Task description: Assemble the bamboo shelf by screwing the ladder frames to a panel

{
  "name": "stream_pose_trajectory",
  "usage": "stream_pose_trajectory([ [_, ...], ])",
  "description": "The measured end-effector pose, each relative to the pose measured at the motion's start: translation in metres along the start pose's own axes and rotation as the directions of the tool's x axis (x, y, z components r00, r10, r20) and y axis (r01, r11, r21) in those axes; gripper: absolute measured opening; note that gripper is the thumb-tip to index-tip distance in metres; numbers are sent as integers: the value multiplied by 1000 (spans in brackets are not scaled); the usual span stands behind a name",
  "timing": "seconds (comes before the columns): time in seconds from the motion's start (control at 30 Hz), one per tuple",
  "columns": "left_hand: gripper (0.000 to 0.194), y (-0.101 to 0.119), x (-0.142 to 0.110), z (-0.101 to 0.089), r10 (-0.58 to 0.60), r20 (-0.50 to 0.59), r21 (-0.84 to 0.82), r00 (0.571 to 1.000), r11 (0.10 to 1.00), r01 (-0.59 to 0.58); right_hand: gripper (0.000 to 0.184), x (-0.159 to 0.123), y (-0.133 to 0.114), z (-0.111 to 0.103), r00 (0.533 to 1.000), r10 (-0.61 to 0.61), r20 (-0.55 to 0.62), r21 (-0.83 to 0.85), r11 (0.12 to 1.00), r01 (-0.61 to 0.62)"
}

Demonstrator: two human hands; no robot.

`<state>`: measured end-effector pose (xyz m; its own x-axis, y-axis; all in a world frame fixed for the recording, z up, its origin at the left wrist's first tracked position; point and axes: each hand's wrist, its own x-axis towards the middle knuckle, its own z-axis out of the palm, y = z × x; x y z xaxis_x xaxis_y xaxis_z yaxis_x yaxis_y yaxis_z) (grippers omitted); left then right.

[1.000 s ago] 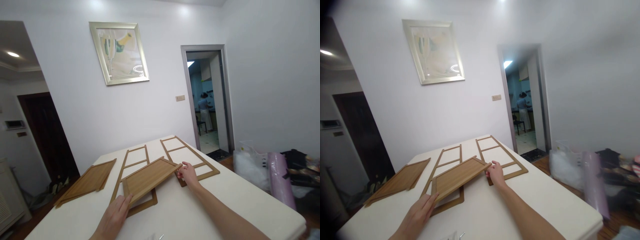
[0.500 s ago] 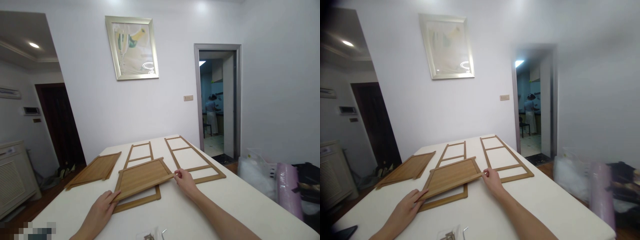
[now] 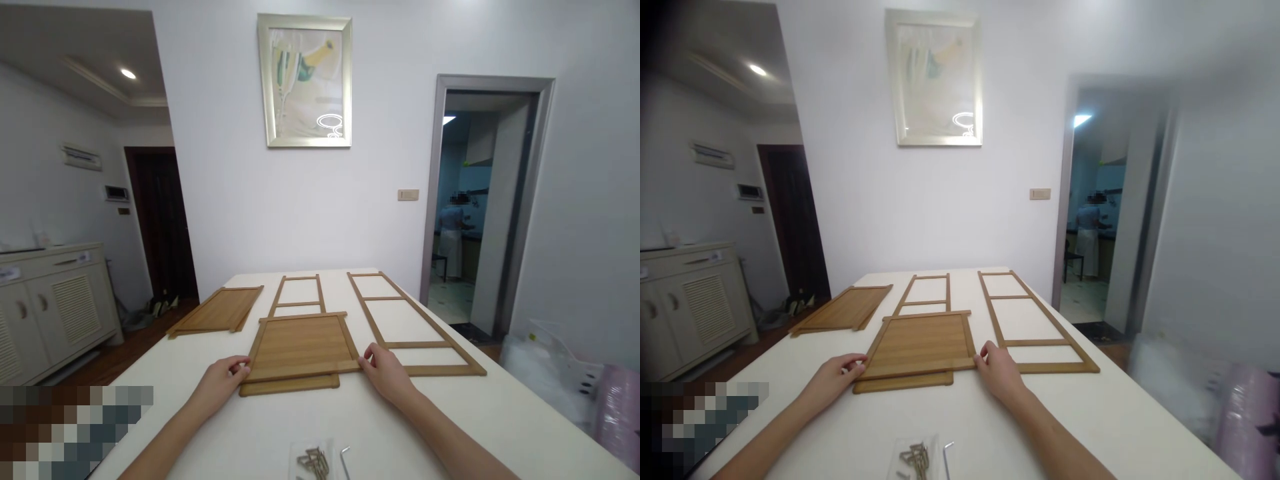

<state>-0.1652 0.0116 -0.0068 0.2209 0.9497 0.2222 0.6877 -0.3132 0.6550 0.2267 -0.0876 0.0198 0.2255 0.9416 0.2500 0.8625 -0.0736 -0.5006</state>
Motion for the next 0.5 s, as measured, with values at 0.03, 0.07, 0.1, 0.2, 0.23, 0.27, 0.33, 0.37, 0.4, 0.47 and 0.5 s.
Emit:
stream_pose_trajectory([
  [0.03,46,1,0,1,-6,-3,8,1000,1000,6,18,-1,-1,0,1000,-11,12,-38,999,11],
  [0.07,46,2,0,1,-12,-6,13,1000,1000,12,19,-2,-2,1,1000,-15,26,-70,997,16],
  [0.1,46,3,-1,2,-18,-9,17,1000,1000,18,22,-2,-4,1,999,-15,38,-94,995,18],
  [0.2,46,3,-1,2,-19,-42,43,999,999,21,30,-4,-8,0,999,-28,42,-120,992,33],
  [0.23,46,1,-1,2,-11,-61,63,998,998,15,32,-5,-9,0,999,-37,36,-123,992,42],
  [0.27,47,0,-1,2,-4,-83,89,997,996,11,34,-6,-11,0,998,-47,32,-129,990,51],
  [0.33,50,-4,-1,1,-3,-114,151,994,988,21,38,-8,-14,1,998,-53,37,-161,985,59],
  [0.37,51,-5,0,0,-12,-115,181,993,983,33,39,-9,-15,2,998,-53,44,-183,981,60],
  [0.4,50,-5,0,-1,-22,-102,202,995,978,43,41,-10,-17,3,997,-52,52,-202,977,62],
  [0.47,47,-4,0,-3,-36,-43,201,998,979,44,43,-10,-18,5,997,-55,55,-217,974,66],
  [0.5,45,-3,-1,-4,-37,-11,176,999,984,38,43,-10,-17,6,997,-55,49,-206,976,64],
])
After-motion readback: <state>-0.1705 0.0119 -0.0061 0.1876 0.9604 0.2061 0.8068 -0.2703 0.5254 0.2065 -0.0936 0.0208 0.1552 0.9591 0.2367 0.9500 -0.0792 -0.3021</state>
